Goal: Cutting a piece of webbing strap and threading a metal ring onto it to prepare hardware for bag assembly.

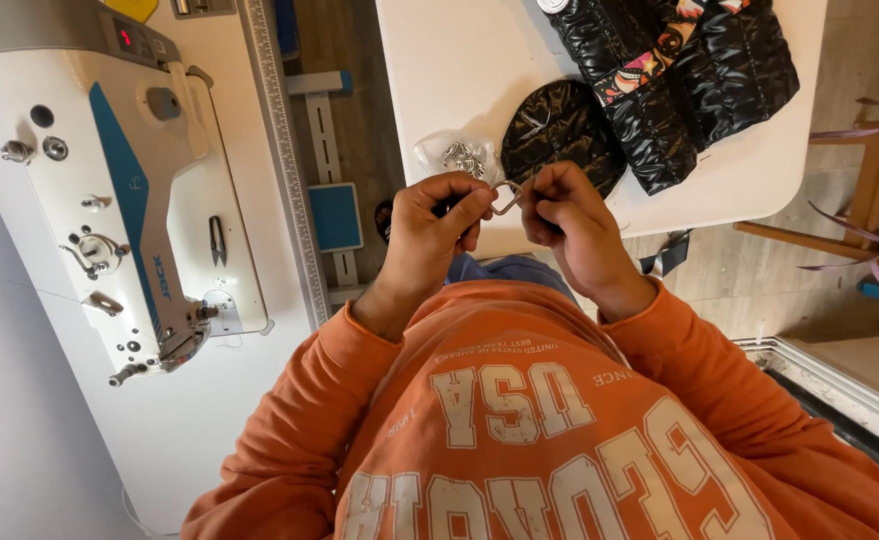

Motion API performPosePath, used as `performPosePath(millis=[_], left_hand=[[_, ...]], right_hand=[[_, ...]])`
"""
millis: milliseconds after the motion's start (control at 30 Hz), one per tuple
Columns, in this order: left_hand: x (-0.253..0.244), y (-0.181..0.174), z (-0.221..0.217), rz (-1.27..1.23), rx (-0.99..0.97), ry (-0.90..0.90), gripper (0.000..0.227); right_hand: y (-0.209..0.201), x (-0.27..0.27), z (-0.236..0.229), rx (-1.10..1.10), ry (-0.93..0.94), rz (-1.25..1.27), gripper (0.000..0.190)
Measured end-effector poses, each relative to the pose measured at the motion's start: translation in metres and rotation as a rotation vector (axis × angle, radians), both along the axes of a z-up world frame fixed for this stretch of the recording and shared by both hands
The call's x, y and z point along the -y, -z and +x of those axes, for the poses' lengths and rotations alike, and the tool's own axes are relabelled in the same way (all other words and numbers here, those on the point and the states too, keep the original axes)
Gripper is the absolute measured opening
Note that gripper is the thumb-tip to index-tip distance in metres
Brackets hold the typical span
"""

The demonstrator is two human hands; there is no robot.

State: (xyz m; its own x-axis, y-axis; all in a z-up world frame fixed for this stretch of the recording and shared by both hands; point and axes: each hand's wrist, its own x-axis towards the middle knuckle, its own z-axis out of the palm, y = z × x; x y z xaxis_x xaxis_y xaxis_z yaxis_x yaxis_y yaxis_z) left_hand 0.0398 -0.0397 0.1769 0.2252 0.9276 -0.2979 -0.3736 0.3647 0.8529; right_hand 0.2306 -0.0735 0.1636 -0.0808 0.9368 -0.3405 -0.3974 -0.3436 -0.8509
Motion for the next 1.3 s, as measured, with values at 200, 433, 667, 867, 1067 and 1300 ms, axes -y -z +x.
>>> performPosePath(millis=[200, 433, 667, 867, 1067, 1300], left_hand=[[-0.001, -0.01, 0.0, -0.053, 0.029, -0.024, 0.011], [0.0, -0.018, 0.004, -0.11, 0.081, -0.068, 0.01], [0.002, -0.014, 0.014, -0.142, 0.042, -0.078, 0.01], [0.002, -0.014, 0.019, -0.119, -0.024, -0.125, 0.01], [0.002, -0.021, 0.026, -0.049, -0.127, -0.119, 0.009], [0.004, -0.019, 0.026, 0.01, -0.214, -0.157, 0.008]], right_hand=[[-0.013, -0.012, -0.005, 0.046, 0.022, 0.184, 0.015], [0.022, -0.01, -0.001, -0.063, 0.124, 0.115, 0.022], [0.015, -0.019, -0.009, -0.076, 0.078, 0.176, 0.018], [-0.004, -0.023, -0.014, -0.074, 0.053, 0.251, 0.009], [0.003, -0.016, -0.013, -0.166, 0.131, 0.193, 0.019], [0.032, -0.006, -0.006, -0.306, 0.2, 0.028, 0.02]])
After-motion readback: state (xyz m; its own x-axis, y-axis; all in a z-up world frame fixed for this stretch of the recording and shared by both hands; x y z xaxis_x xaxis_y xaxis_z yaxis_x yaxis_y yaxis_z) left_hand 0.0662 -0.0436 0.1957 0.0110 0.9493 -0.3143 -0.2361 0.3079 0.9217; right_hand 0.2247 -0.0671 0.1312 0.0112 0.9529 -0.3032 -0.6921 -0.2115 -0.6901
